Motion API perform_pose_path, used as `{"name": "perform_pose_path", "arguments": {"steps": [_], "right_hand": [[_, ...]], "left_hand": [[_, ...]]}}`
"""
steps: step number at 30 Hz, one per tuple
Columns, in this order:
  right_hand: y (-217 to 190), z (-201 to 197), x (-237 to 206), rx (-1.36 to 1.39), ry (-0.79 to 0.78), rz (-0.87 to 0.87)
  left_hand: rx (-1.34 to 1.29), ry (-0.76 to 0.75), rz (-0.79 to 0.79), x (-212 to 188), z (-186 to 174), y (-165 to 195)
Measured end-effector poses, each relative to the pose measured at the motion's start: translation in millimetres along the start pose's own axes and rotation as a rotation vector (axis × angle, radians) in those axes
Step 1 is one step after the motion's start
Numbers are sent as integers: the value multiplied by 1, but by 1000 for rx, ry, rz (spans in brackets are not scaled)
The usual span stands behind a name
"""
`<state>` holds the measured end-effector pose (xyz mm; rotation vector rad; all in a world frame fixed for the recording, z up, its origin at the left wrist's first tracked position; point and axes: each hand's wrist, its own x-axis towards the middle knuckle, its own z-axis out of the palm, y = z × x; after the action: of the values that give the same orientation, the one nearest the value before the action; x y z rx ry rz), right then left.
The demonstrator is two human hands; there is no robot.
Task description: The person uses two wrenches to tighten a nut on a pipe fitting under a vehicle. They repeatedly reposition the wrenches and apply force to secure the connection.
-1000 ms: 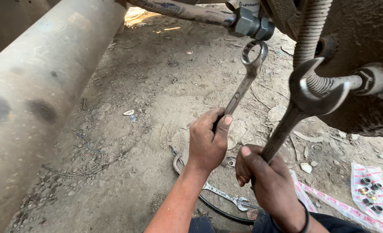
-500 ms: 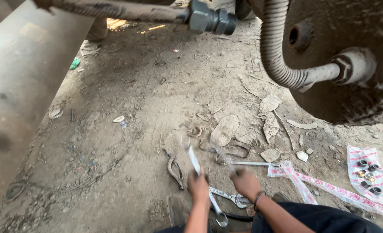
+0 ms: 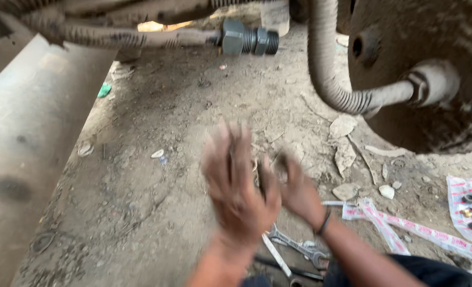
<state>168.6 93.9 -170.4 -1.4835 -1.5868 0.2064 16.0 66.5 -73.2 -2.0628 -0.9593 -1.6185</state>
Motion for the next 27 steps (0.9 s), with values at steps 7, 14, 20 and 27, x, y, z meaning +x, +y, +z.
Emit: {"name": "perform_pose_path", "arguments": {"steps": [7,14,20,27], "right_hand": [[-157,-84,87,729,211,-547],[-156,-86,99,862,1,-458],[-149,-85,83,801,0,-357],[-150,-104,88,1125,-374,-156]], "left_hand": [[433,-96,648,159,-55,-32],[523,-66,848,173,-78,-45],[400,-262,857,183,-90,-41],[292,-468,695,188,-90,-31]]}}
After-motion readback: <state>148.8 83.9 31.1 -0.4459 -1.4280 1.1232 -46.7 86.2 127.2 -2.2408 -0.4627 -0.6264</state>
